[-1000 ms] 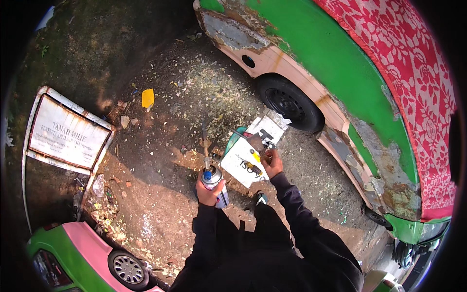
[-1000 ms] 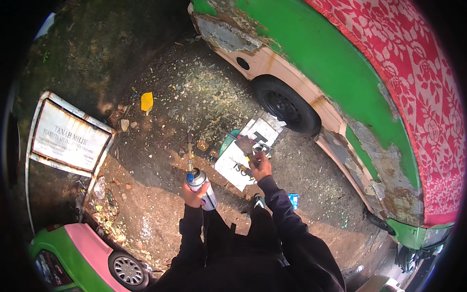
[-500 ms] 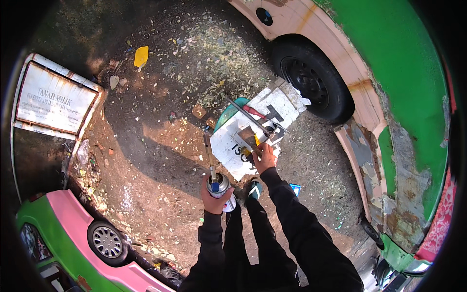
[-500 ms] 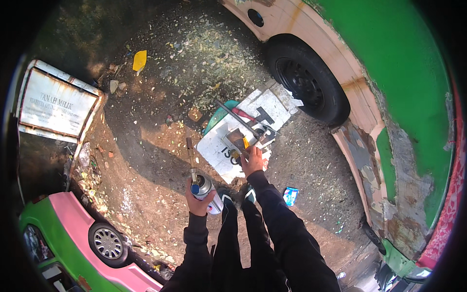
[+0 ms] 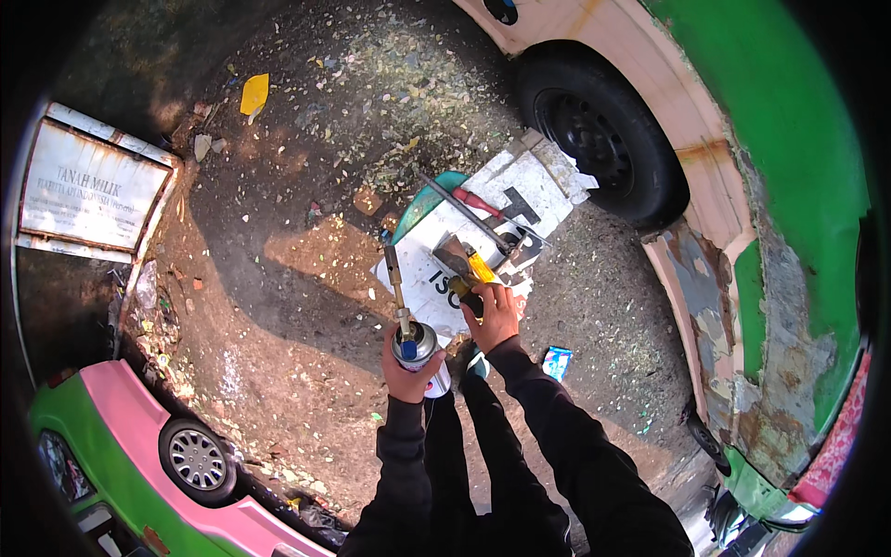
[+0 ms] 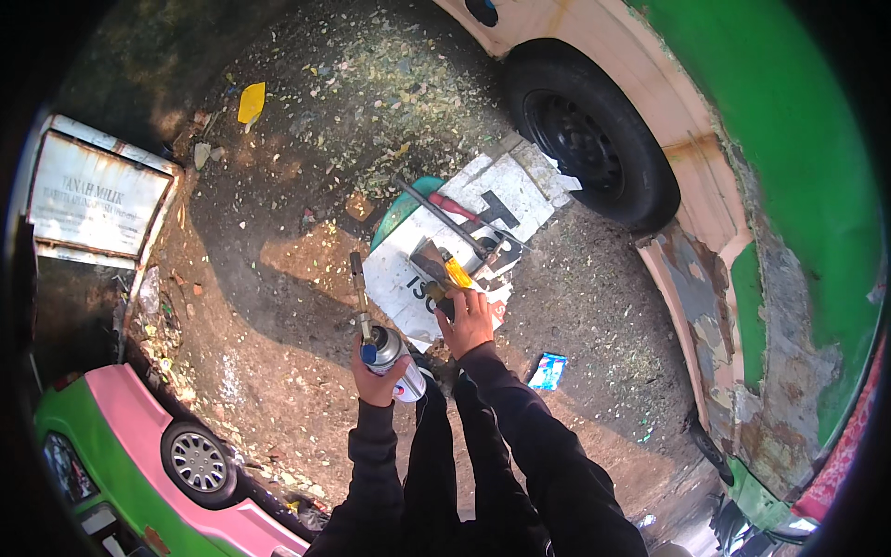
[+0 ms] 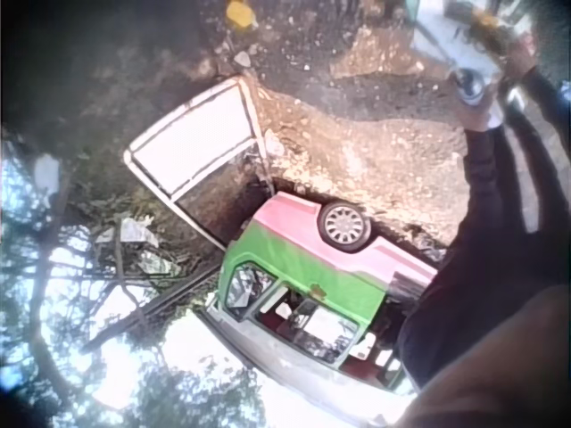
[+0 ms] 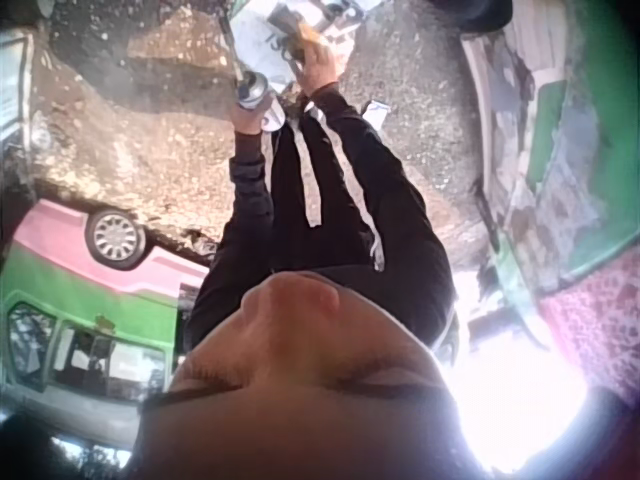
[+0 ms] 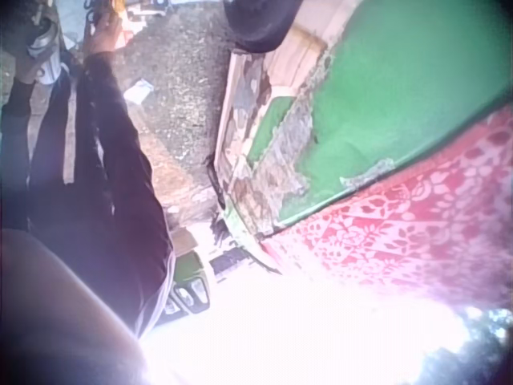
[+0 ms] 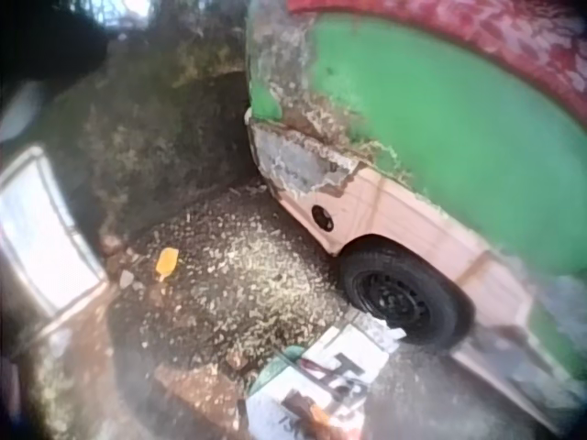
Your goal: The person ignites a handheld blowtorch and directs the flame at a green car panel while using a metal scraper to remove material from the heated surface. The person repeatedly applies heat and scrapes the same area on the car's side panel.
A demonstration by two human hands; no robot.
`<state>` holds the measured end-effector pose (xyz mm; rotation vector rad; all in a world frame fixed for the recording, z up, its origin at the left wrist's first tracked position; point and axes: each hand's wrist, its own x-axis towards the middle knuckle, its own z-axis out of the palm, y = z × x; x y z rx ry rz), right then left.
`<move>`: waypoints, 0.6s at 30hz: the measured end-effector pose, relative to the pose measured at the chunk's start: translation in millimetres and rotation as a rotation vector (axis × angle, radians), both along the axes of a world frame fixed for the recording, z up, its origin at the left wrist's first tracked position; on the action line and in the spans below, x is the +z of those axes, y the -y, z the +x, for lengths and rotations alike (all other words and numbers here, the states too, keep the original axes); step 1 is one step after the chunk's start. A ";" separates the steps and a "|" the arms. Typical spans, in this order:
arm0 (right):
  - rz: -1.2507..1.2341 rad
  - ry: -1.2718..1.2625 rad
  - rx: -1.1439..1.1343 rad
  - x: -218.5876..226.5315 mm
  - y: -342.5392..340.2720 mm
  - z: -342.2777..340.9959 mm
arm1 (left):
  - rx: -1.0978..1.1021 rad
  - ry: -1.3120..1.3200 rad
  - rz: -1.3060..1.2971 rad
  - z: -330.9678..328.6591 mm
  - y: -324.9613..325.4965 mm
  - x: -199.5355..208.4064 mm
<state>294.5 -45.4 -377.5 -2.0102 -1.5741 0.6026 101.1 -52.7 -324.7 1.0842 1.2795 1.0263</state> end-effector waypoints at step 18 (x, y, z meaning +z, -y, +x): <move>0.015 -0.008 0.034 -13.8 -5.6 -11.3 | 0.007 -0.004 -0.018 -14.9 -7.2 66.0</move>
